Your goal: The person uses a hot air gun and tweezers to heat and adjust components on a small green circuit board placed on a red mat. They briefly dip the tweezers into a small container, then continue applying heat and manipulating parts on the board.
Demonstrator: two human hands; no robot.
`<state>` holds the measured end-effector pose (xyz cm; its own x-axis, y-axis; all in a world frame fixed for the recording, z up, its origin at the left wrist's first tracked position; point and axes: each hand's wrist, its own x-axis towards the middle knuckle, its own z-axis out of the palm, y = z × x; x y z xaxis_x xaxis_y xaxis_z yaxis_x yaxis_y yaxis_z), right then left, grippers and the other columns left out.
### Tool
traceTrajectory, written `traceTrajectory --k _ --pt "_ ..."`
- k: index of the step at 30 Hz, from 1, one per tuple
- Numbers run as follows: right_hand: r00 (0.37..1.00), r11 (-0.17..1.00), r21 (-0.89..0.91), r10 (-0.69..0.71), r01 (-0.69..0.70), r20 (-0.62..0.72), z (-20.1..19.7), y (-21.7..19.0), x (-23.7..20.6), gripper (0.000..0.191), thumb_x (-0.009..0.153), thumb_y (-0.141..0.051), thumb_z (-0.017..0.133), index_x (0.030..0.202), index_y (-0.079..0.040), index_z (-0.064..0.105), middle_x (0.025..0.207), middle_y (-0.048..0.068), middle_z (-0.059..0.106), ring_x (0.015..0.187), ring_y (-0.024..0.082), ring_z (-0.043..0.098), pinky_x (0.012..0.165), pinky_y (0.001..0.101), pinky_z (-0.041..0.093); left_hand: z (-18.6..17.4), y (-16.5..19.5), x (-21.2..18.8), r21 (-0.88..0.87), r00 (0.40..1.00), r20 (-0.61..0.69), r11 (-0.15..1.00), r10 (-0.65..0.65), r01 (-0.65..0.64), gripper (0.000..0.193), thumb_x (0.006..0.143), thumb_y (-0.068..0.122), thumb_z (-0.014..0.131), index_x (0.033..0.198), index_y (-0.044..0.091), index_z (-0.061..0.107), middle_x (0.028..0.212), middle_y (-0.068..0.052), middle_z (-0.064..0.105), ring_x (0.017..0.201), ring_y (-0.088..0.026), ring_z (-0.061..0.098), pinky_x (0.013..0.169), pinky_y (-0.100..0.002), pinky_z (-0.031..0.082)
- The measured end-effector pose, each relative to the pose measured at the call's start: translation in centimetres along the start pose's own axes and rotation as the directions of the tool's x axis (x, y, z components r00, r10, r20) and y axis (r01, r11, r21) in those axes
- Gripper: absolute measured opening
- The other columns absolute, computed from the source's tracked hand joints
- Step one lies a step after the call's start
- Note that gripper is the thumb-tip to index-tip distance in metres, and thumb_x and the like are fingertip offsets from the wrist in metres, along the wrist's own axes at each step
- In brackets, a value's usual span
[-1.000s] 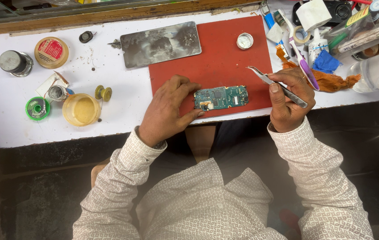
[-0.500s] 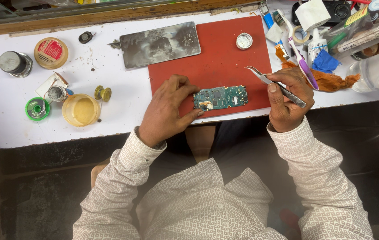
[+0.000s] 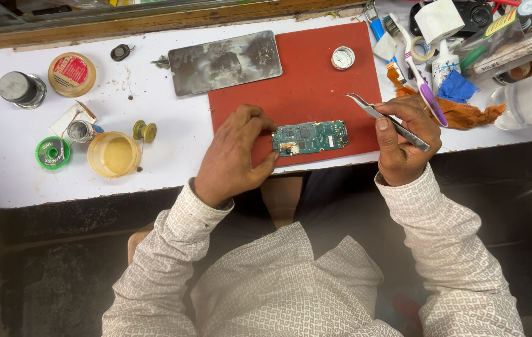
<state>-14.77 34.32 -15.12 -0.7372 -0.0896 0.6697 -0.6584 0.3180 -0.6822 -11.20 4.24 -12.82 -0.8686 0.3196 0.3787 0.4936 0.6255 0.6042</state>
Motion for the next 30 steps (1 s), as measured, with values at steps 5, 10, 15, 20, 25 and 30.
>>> traceTrajectory --k 5,10,15,20,25,30 --pt "1.000 1.000 -0.009 -0.010 0.010 -0.002 0.04 0.00 0.02 0.018 0.108 -0.016 0.069 0.115 0.001 0.068 0.101 0.013 0.069 0.092 0.019 0.064 0.087 0.0289 0.051 0.08 -0.11 -0.05 -0.002 1.000 0.004 1.000 -0.012 0.012 0.042 0.077 0.015 0.080 0.113 0.001 0.064 0.119 -0.016 0.056 0.113 -0.031 0.060 0.100 -0.043 0.050" --pt "1.000 1.000 -0.010 -0.009 0.009 0.004 -0.03 0.01 0.00 0.017 0.108 -0.016 0.069 0.115 0.000 0.068 0.098 0.013 0.070 0.094 0.019 0.065 0.088 0.0289 0.052 0.04 -0.12 -0.02 0.001 1.000 0.004 1.000 -0.005 0.005 0.043 0.076 0.016 0.081 0.113 0.001 0.064 0.119 -0.016 0.055 0.113 -0.032 0.059 0.100 -0.043 0.050" --pt "1.000 1.000 -0.010 -0.011 0.011 0.009 -0.01 0.19 0.02 0.016 0.107 -0.013 0.070 0.114 0.000 0.068 0.101 0.012 0.070 0.092 0.018 0.065 0.086 0.0289 0.052 0.05 -0.06 -0.04 0.006 1.000 -0.003 1.000 0.009 -0.009 0.044 0.076 0.016 0.082 0.114 0.002 0.063 0.119 -0.015 0.055 0.112 -0.031 0.059 0.099 -0.043 0.050" --pt "1.000 1.000 -0.001 -0.019 0.019 0.006 0.11 0.25 -0.01 0.015 0.105 -0.012 0.071 0.113 0.001 0.068 0.099 0.012 0.070 0.091 0.018 0.063 0.085 0.0288 0.050 0.02 -0.01 -0.11 -0.006 1.000 -0.005 1.000 -0.001 0.001 0.042 0.077 0.015 0.081 0.113 0.002 0.063 0.119 -0.015 0.055 0.111 -0.031 0.060 0.099 -0.042 0.050" --pt "1.000 1.000 0.010 -0.023 0.023 0.010 0.14 0.26 -0.08 0.018 0.104 -0.014 0.070 0.113 0.001 0.068 0.099 0.011 0.069 0.092 0.017 0.062 0.086 0.0286 0.050 -0.04 0.04 -0.09 -0.003 1.000 -0.002 1.000 -0.006 0.006 0.042 0.076 0.015 0.081 0.112 0.002 0.063 0.118 -0.015 0.055 0.110 -0.031 0.060 0.099 -0.042 0.050" --pt "0.999 1.000 0.003 -0.021 0.021 0.024 0.07 0.36 -0.10 0.019 0.104 -0.014 0.069 0.114 0.002 0.069 0.100 0.012 0.070 0.093 0.018 0.063 0.088 0.0292 0.051 -0.05 0.07 -0.10 -0.013 1.000 0.002 1.000 -0.017 0.017 0.042 0.076 0.015 0.080 0.112 0.002 0.063 0.118 -0.015 0.055 0.110 -0.030 0.060 0.099 -0.042 0.050"
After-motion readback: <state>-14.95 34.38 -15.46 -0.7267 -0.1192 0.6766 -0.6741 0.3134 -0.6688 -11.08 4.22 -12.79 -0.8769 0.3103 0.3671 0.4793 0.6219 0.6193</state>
